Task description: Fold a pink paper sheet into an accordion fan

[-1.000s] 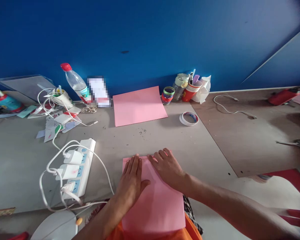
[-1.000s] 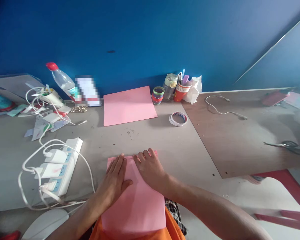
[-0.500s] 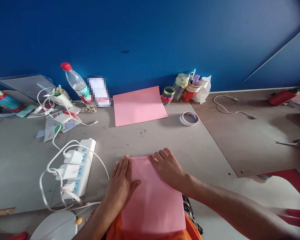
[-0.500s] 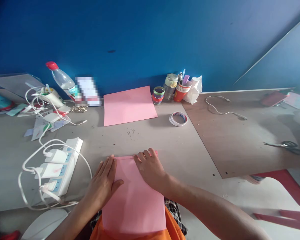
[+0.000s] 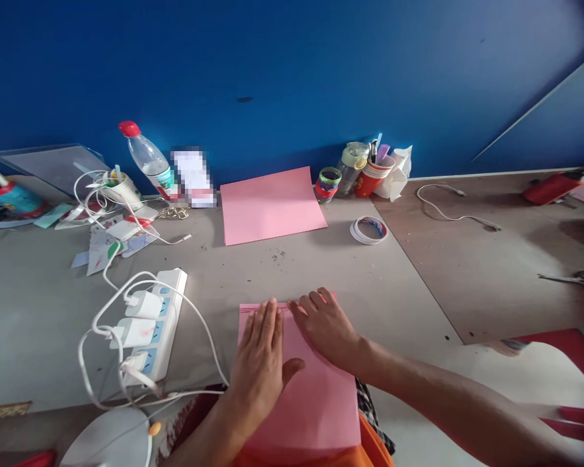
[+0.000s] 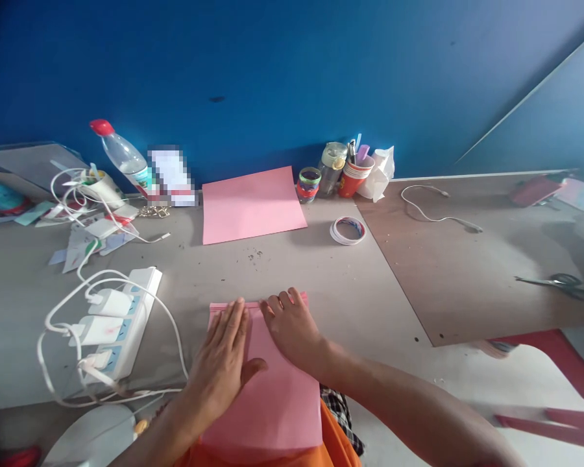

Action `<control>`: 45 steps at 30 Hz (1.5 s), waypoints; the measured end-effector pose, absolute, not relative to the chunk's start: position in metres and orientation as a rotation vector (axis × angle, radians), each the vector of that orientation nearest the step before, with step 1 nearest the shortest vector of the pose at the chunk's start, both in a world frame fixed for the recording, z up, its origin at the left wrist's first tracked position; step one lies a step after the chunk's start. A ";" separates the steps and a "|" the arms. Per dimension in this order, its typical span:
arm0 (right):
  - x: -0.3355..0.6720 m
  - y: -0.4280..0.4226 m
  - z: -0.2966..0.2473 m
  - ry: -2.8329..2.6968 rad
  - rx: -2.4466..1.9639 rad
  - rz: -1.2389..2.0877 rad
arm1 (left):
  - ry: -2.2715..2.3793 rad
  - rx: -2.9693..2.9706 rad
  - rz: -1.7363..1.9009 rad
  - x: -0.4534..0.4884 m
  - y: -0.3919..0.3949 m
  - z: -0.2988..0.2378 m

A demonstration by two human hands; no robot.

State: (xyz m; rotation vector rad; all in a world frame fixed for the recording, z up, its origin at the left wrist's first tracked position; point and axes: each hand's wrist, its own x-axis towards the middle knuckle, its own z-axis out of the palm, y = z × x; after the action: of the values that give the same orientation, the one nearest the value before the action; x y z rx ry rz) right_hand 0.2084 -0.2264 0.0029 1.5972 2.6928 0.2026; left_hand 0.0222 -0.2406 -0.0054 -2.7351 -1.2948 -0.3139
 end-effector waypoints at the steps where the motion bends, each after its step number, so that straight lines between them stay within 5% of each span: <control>1: 0.208 -0.226 0.003 2.690 1.602 0.204 | -1.283 -2.764 -0.309 0.028 -0.240 -0.008; 45: 0.269 -0.258 -0.010 2.499 1.833 0.387 | -1.271 -2.876 -0.257 0.028 -0.233 -0.034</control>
State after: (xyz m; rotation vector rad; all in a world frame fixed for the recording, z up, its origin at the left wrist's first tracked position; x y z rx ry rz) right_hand 0.2690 -0.2578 -0.0097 1.8327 2.4989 0.3872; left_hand 0.0276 -0.2329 -0.0344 -2.8755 -1.2707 -0.2574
